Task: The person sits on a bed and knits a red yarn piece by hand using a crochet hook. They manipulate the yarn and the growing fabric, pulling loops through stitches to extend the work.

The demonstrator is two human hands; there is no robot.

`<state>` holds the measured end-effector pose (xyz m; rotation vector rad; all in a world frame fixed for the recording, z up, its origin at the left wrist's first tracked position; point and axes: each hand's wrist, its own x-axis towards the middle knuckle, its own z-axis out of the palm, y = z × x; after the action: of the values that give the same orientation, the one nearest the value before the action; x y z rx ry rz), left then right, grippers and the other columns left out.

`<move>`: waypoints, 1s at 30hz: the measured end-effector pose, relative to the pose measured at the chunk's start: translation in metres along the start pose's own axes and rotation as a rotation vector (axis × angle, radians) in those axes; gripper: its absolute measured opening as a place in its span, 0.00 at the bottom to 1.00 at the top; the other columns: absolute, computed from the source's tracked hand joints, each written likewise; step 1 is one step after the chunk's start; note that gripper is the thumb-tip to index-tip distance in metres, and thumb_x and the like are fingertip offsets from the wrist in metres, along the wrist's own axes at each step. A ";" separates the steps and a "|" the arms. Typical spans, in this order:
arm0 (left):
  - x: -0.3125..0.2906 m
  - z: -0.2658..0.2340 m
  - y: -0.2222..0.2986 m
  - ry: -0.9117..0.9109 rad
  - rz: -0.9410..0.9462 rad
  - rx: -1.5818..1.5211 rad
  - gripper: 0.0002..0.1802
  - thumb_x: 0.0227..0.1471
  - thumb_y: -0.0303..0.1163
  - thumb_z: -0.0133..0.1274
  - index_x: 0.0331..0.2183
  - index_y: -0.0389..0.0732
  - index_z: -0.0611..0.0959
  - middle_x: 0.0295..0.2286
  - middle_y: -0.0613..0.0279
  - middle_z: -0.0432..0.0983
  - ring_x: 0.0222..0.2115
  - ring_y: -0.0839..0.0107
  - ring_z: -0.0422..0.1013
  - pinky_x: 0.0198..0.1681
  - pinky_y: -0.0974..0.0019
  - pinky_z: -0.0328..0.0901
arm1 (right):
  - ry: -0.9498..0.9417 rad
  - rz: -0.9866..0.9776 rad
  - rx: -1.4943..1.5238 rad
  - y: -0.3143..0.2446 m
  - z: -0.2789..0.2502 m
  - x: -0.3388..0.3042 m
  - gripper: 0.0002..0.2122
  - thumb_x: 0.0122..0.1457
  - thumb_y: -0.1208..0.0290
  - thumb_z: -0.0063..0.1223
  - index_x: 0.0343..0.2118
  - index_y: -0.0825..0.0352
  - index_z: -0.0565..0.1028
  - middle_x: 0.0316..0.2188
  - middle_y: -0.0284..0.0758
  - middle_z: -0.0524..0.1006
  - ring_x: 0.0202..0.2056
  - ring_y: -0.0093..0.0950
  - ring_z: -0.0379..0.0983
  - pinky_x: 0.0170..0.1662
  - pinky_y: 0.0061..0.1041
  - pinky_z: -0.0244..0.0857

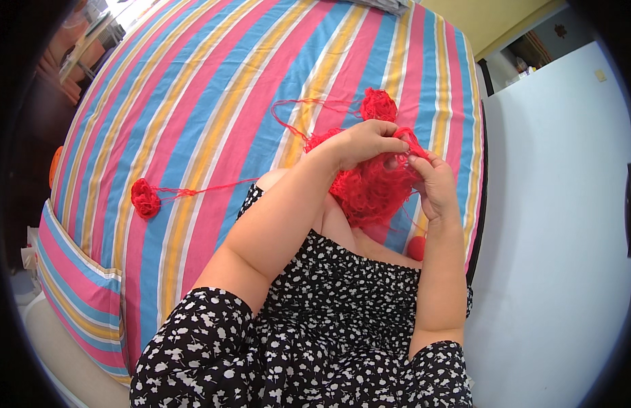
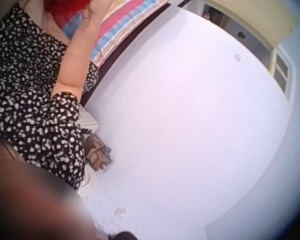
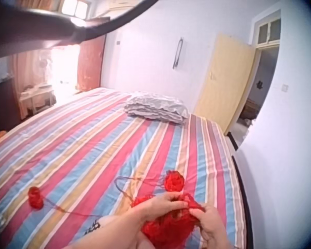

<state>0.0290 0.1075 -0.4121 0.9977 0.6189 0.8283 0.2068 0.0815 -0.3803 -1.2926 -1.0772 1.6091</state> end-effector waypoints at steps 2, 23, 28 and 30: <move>0.001 0.000 -0.002 0.012 -0.004 -0.062 0.10 0.53 0.32 0.51 0.35 0.37 0.76 0.29 0.66 0.74 0.28 0.80 0.71 0.33 0.74 0.66 | -0.010 0.013 -0.024 -0.001 0.000 0.000 0.10 0.53 0.77 0.51 0.38 0.71 0.72 0.30 0.33 0.76 0.28 0.19 0.73 0.32 0.17 0.67; 0.003 -0.003 -0.005 0.020 0.021 -0.096 0.10 0.52 0.32 0.53 0.36 0.40 0.73 0.29 0.67 0.72 0.32 0.80 0.69 0.38 0.75 0.65 | -0.131 0.051 -0.084 -0.006 -0.011 -0.001 0.10 0.50 0.74 0.50 0.37 0.67 0.74 0.29 0.29 0.76 0.26 0.17 0.71 0.31 0.17 0.65; -0.001 -0.003 -0.003 -0.050 0.022 -0.359 0.07 0.52 0.31 0.52 0.34 0.41 0.74 0.27 0.68 0.72 0.30 0.79 0.70 0.35 0.74 0.66 | -0.121 0.036 -0.062 -0.007 -0.010 -0.003 0.10 0.51 0.75 0.50 0.37 0.68 0.74 0.29 0.30 0.76 0.27 0.17 0.71 0.32 0.17 0.66; -0.001 -0.002 -0.003 -0.051 0.029 -0.423 0.07 0.52 0.30 0.52 0.34 0.41 0.74 0.26 0.68 0.72 0.29 0.79 0.70 0.34 0.74 0.66 | -0.122 0.027 -0.088 -0.006 -0.011 -0.002 0.10 0.51 0.75 0.49 0.37 0.68 0.74 0.30 0.30 0.76 0.28 0.18 0.72 0.33 0.18 0.66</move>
<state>0.0277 0.1068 -0.4157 0.6407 0.3641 0.9106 0.2187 0.0828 -0.3755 -1.2843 -1.2213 1.6956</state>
